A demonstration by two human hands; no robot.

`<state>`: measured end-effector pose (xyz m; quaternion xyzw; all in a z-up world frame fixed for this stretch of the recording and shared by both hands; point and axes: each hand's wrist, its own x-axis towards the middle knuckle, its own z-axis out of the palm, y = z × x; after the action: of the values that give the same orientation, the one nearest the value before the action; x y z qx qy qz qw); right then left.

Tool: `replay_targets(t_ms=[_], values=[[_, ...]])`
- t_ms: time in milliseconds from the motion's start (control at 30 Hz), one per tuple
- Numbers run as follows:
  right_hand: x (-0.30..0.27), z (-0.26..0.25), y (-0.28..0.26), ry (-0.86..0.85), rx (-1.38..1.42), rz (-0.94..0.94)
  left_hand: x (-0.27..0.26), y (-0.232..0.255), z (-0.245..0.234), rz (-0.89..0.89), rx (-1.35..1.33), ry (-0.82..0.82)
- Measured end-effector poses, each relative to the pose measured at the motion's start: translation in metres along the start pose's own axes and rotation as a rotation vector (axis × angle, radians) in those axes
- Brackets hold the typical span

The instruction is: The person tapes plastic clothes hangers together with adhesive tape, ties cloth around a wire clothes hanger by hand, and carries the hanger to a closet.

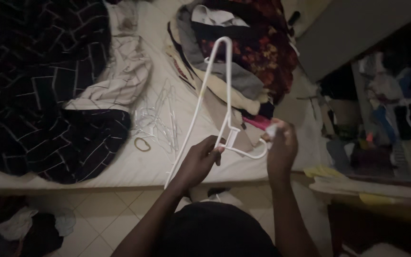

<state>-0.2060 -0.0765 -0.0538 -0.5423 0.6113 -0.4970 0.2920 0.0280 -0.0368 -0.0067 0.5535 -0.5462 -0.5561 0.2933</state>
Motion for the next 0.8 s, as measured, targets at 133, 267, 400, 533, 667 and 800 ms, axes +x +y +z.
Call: replay_targets(t_ms=[133, 267, 400, 533, 667, 800], values=[[0.001, -0.005, 0.002, 0.08, 0.415, 0.285, 0.002, -0.015, -0.004, -0.029, -0.35, 0.067], [-0.005, 0.012, -0.008, -0.149, 0.936, 0.55, 0.002, -0.028, 0.0, -0.021, -0.599, 0.189], [-0.027, 0.04, -0.03, -0.186, 1.0, 0.573, 0.009, -0.038, 0.0, -0.014, -0.699, 0.178], [-0.044, 0.06, -0.036, -0.349, 1.093, 0.533, 0.003, -0.038, 0.001, -0.033, -0.754, 0.181], [-0.067, 0.082, -0.058, -0.358, 0.08, 0.068, -0.005, -0.036, 0.002, -0.013, -0.759, 0.183], [-0.086, 0.094, -0.081, -0.326, 0.059, 0.042, -0.014, -0.043, -0.011, -0.046, -0.74, 0.207]])
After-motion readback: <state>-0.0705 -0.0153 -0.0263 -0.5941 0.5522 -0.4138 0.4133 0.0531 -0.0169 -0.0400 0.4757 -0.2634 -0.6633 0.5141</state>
